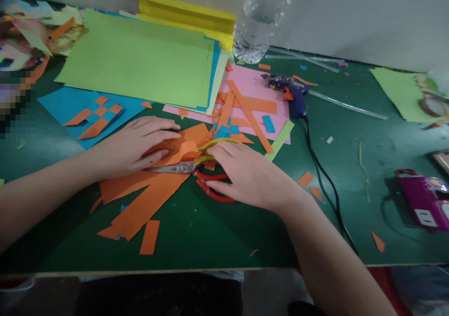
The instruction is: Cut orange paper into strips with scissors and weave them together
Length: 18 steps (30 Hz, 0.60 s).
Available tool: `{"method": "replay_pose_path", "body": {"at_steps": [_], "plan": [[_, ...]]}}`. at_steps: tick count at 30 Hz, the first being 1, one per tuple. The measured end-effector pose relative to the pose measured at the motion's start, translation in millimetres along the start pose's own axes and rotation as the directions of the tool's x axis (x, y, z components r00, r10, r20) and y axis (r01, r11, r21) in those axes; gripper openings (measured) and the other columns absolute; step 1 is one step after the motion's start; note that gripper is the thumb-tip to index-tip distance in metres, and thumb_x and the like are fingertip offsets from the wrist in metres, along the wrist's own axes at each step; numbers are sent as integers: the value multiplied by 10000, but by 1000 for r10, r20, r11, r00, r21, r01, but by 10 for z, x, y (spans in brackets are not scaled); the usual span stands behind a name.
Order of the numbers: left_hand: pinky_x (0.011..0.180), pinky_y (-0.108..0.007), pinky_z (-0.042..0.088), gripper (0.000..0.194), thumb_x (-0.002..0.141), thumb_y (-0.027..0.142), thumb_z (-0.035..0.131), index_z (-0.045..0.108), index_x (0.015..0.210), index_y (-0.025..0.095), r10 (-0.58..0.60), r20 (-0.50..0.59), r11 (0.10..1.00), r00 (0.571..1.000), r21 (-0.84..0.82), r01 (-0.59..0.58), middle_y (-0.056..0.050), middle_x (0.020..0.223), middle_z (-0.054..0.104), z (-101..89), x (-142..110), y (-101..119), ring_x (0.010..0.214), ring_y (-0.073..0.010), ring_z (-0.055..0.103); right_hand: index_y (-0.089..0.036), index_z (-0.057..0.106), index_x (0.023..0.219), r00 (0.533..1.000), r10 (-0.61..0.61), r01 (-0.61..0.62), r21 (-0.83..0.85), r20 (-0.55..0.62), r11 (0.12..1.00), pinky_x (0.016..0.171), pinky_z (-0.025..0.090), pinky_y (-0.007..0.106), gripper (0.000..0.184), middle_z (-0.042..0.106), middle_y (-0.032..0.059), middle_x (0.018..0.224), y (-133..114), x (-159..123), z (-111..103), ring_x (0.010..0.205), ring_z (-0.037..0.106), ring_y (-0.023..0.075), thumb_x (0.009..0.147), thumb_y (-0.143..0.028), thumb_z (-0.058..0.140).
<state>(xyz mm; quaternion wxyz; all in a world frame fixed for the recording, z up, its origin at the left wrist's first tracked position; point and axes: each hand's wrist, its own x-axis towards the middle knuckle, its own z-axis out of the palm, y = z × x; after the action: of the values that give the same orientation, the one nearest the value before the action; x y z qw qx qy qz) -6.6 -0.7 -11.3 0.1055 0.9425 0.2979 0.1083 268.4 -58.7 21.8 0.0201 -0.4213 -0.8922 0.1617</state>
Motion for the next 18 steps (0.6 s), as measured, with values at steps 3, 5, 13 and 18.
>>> {"method": "replay_pose_path", "body": {"at_steps": [3,5,13,18], "plan": [[1122,-478,361,352,984,292,400,544,1287,187,-1,-4,1000,1000,-9,1,-98,1416,517,4,-1,0,1328,-270,453,-159,553,1235,1000,1,-1,6,1,1000,914,520,487,432,648,143,1223,2,1,-3,1117,623,315,906,-439,564],[1124,-479,358,351,981,287,404,544,1288,191,-2,-7,1000,1000,-15,2,-96,1415,518,7,-5,-3,1333,-269,450,-163,549,1238,1000,0,0,10,3,1000,915,520,485,437,645,139,1225,4,1,-4,1120,621,312,905,-446,566],[1132,-460,352,355,982,293,406,549,1281,168,6,-16,1000,1000,-6,-6,-102,1406,522,13,-9,-7,1324,-268,457,-150,543,1247,1000,2,-2,2,7,1000,927,518,478,452,638,145,1244,2,-4,1,1145,612,313,907,-447,565],[1130,-469,354,359,978,288,417,553,1282,154,6,-15,1000,1000,-14,-6,-113,1406,522,11,-7,-7,1318,-277,459,-149,548,1243,1000,-2,2,2,8,1000,923,522,474,454,638,147,1245,1,1,-3,1151,611,318,907,-453,558]]}}
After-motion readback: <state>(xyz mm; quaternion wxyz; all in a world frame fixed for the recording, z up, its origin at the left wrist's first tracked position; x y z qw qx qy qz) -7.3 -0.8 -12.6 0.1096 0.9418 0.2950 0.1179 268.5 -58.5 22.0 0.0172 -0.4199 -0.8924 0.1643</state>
